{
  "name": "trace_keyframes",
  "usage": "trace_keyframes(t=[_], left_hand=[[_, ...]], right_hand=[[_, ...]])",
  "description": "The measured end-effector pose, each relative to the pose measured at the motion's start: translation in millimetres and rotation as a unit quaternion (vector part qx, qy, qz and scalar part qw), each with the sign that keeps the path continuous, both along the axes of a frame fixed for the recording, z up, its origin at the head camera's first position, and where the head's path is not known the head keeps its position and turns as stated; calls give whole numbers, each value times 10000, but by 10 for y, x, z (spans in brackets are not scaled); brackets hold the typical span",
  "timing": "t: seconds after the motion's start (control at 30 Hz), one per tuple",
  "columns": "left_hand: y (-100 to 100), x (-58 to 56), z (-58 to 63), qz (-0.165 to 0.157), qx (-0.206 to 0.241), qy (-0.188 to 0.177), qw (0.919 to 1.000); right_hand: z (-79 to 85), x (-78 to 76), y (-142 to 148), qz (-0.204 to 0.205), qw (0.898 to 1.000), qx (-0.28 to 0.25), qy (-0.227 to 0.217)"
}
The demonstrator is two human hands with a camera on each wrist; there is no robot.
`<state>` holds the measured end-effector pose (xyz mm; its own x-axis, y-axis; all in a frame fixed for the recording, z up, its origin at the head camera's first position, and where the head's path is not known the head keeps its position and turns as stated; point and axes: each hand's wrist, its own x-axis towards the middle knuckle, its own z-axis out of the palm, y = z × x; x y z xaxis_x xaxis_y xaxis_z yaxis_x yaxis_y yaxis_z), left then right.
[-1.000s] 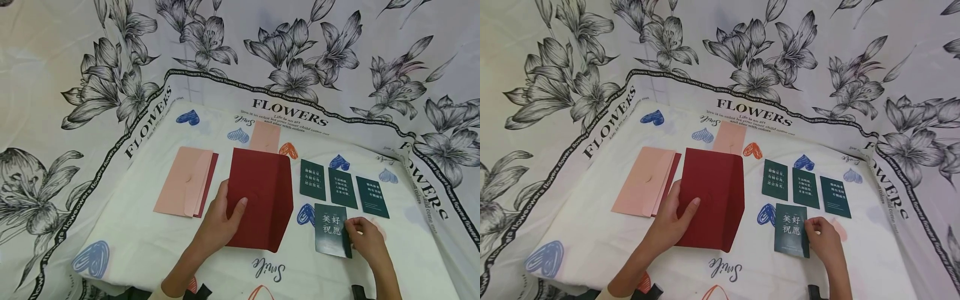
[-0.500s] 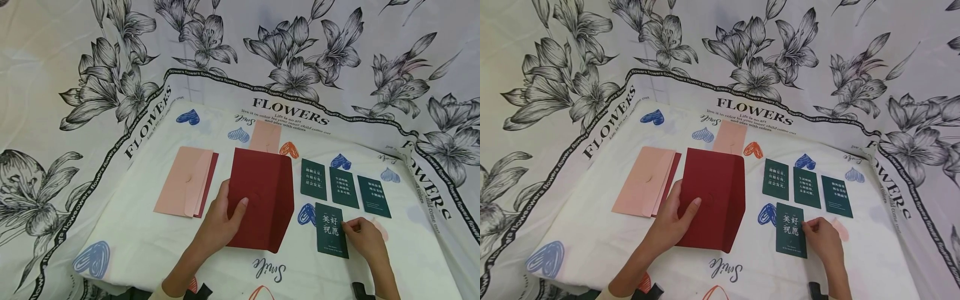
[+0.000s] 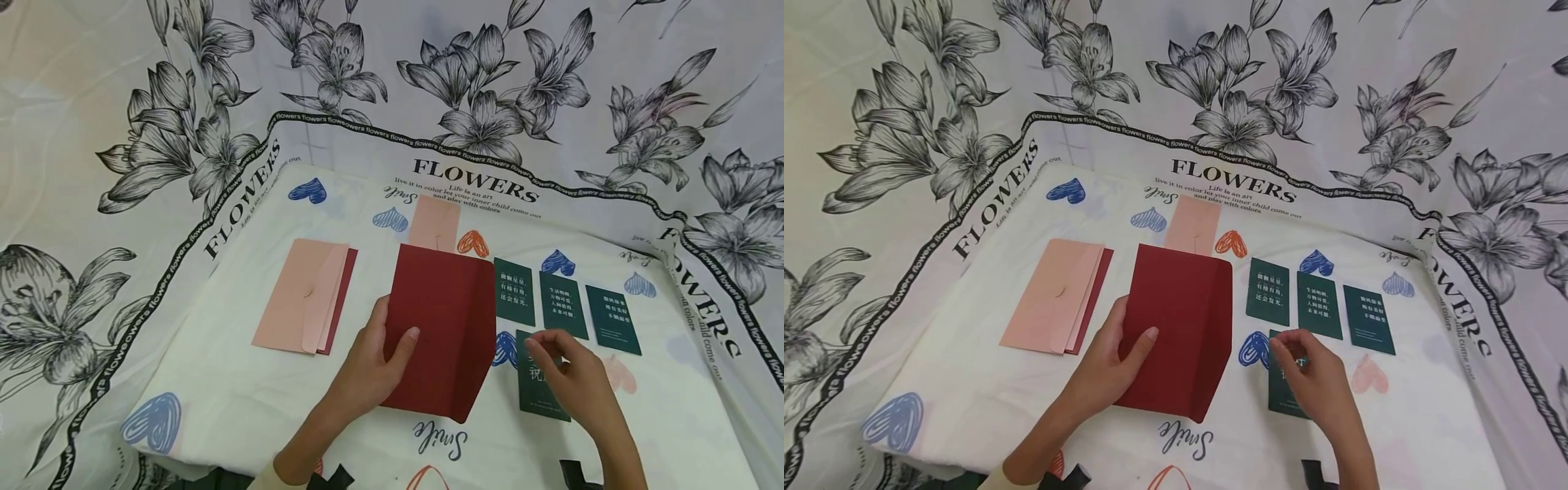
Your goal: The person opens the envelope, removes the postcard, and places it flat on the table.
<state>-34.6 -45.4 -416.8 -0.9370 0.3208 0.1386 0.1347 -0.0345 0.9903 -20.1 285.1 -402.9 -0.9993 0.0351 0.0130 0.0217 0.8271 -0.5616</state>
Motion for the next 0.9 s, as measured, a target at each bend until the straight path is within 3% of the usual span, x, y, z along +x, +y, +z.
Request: trace_keyframes(t=[0.1,0.23,0.3,0.37,0.63,0.9], left_hand=[[38,12,10,-82,57,-58,9999],[89,37,25,-208,117,-139,9996],[112,50,31,-281,133,-163,9994],[127,62,38,-326,122,-164,9993],[134,84,54,-414,-12,-162,9990],[114,95,21,-344,-518,291,9976]], right_hand=[[115,39,-250,574,9944,-877,150],[186,32,-490,1373,9652,-2227,64],[191,14,-568,1600,9512,-2640,47],[188,4,-621,1639,9458,-2804,42],[147,12,-692,1405,9501,-2781,125],[110,43,-771,1143,9573,-2647,202]])
